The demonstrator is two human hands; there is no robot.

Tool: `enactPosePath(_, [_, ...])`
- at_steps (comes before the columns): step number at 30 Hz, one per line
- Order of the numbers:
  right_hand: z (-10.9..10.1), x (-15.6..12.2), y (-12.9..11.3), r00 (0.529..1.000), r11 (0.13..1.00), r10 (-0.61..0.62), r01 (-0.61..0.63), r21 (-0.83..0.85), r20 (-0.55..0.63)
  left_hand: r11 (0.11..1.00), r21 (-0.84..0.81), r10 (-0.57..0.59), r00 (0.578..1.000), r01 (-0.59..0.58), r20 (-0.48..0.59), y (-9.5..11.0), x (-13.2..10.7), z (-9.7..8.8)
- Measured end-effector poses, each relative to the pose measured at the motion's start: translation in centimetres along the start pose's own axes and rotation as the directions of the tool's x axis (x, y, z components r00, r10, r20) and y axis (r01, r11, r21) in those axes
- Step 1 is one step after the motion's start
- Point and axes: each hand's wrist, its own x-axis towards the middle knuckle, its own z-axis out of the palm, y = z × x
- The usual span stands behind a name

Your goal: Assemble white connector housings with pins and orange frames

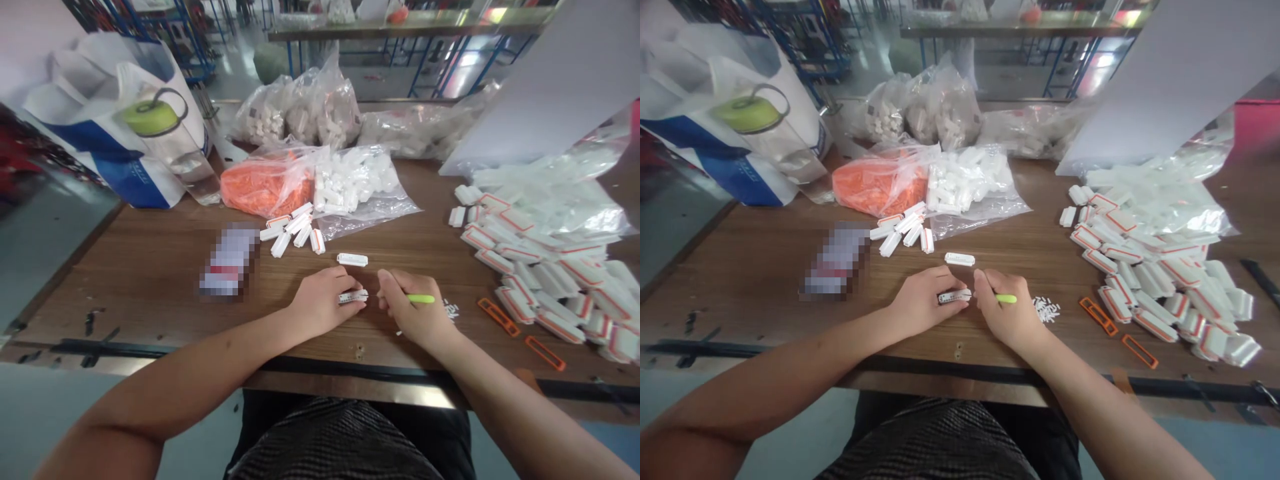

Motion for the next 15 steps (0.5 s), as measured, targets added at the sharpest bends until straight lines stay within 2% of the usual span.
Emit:
enactPosePath(9, [-0.25, -0.06, -0.03, 0.999, 0.999, -0.039, 0.039, -0.011, 0.004, 0.991, 0.075, 0.113, 0.993, -0.114, 0.015, -0.31, -0.28, -0.12])
enactPosePath(12, [-0.27, -0.22, 0.04, 0.999, 0.999, -0.041, 0.041, -0.005, 0.021, 0.994, 0.059, 0.095, 0.995, -0.096, 0.022, -0.32, -0.35, -0.01])
enactPosePath(15, [-0.40, -0.12, 0.03, 0.999, 0.997, 0.031, -0.033, 0.066, 0.032, 0.998, 0.012, 0.053, 0.998, -0.054, 0.027, -0.40, -0.47, 0.04])
